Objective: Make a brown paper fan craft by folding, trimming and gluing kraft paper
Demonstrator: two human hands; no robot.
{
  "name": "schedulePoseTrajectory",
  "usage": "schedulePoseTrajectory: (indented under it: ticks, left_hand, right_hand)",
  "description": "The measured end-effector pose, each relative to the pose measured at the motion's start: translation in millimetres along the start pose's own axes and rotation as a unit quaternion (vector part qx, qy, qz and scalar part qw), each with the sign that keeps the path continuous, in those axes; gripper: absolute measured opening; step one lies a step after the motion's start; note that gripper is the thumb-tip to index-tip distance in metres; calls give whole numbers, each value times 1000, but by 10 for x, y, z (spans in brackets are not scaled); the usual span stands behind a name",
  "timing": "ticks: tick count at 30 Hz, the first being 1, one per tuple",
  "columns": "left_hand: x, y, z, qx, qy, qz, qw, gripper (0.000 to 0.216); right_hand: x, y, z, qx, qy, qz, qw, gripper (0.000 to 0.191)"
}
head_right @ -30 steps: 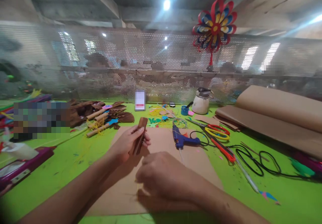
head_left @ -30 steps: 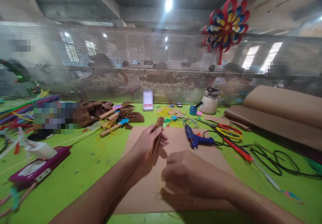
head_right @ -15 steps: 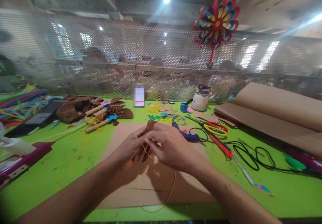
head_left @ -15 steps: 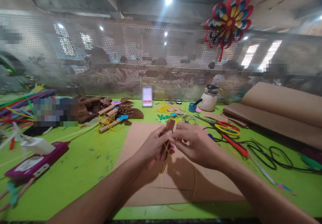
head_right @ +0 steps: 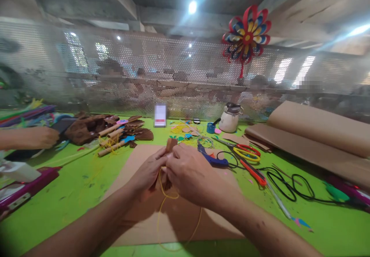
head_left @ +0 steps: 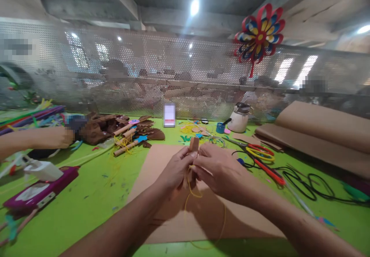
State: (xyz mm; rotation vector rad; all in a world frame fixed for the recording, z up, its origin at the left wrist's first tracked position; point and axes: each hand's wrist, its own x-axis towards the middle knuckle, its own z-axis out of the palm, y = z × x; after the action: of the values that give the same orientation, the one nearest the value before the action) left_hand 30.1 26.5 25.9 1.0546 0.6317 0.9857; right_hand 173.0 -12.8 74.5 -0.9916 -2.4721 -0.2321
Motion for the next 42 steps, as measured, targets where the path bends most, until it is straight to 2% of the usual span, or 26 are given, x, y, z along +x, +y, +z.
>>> schedulePoseTrajectory:
  ticks: [3, 9, 14, 16, 19, 23, 29, 34, 38, 42]
  left_hand:
    - [-43, 1, 27, 4, -22, -33, 999, 13]
    - [-25, -16, -3, -20, -23, -17, 999, 16]
    - [97, 40, -165, -44, 110, 102, 988, 18]
    - [117, 77, -202, -51, 125, 117, 984, 19]
    - [98, 107, -176, -80, 101, 99, 987, 20]
    - [49, 125, -90, -117, 63, 83, 988, 17]
    - [33, 134, -75, -119, 59, 41, 990, 14]
    - [27, 86, -76, -58, 63, 37, 996, 19]
    - [2, 85, -68, 8, 33, 68, 997, 17]
    - [-18, 108, -79, 16, 27, 42, 999, 13]
  right_hand:
    - [65, 101, -76, -28, 12, 0, 1000, 23]
    - [174, 249, -138, -132, 34, 2, 991, 28]
    - [110, 139, -27, -105, -1, -16, 994, 29]
    - [105, 36, 21, -87, -24, -55, 994, 25]
    - [176, -89, 53, -56, -56, -98, 992, 19]
    - [342, -87, 19, -78, -64, -99, 990, 17]
    - [484, 44, -6, -108, -50, -92, 989, 16]
    - [509, 96, -5, -119, -42, -85, 988, 18]
    - [519, 136, -129, -60, -59, -78, 993, 20]
    - [526, 213, -296, 59, -145, -88, 984, 23]
